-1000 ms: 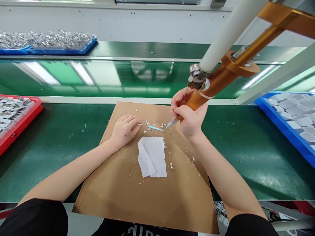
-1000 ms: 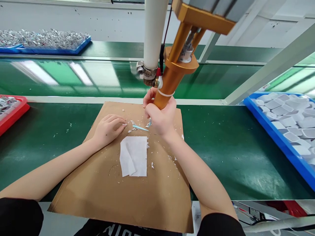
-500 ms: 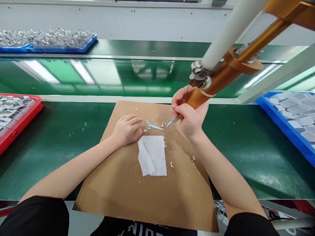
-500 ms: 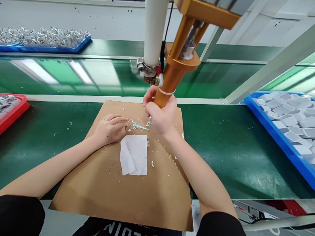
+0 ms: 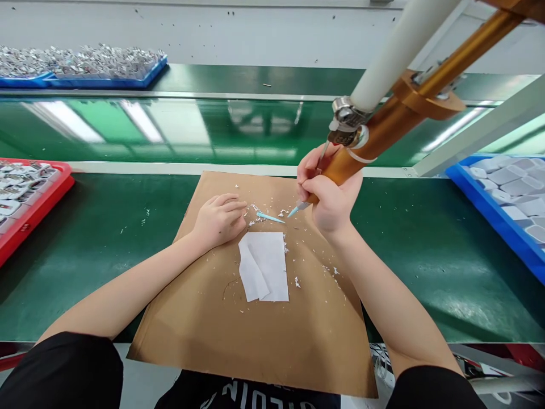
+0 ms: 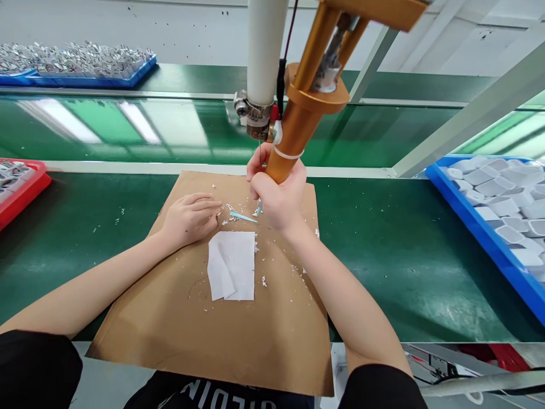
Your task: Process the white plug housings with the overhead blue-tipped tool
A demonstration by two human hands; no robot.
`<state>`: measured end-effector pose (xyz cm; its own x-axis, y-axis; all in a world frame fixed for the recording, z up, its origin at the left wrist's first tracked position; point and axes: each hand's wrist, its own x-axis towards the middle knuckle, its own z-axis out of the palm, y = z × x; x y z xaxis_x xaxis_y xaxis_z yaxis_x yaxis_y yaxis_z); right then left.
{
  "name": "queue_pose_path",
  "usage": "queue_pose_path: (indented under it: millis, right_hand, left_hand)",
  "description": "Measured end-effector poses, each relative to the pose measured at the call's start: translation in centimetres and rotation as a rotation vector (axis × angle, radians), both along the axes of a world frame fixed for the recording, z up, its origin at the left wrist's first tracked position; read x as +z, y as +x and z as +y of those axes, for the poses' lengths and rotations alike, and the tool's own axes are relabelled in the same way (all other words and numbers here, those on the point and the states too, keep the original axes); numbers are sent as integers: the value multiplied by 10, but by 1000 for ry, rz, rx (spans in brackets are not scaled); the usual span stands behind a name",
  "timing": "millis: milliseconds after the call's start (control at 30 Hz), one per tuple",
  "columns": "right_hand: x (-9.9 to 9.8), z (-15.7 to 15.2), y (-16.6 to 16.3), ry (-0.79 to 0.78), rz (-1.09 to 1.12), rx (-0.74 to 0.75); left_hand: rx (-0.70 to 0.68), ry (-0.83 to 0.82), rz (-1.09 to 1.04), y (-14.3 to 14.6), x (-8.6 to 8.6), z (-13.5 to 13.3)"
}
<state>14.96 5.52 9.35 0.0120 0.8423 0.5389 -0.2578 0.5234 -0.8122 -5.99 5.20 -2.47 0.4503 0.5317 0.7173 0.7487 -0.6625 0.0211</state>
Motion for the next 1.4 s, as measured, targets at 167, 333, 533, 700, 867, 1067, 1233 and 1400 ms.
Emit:
queue_pose_path:
  millis: [167,333,533,700,867,1067,1233,1400]
  right_hand:
    - [-1,0,0,-5,-3,-1]
    - [0,-1,-1,-3,7,-3]
    - [0,-1,0,-10,-22,-7]
    - [-2,0,-1,-12,-17,-7]
    - [-3,1,-2,-4,-11,-8]
    - [-2,-2,-4,-5,-23,-12]
    - [-2,-1,-3,-26,-43,-30]
    - [-2,-1,-2,-10,-28,-16]
  left_hand:
    - [-157,8,51,-3,1,2]
    - [-151,-66,17,-3,3,-2]
    - [-36,-164,-15,-1,2,-2]
    - [12,-278,-14,0,11,-4]
    - [137,-509,-131,18,28,-8]
    - [126,-658,-297,24,11,-2]
    - [72,-533,-248,23,8,-2]
    - [34,-514,-282,23,8,-2]
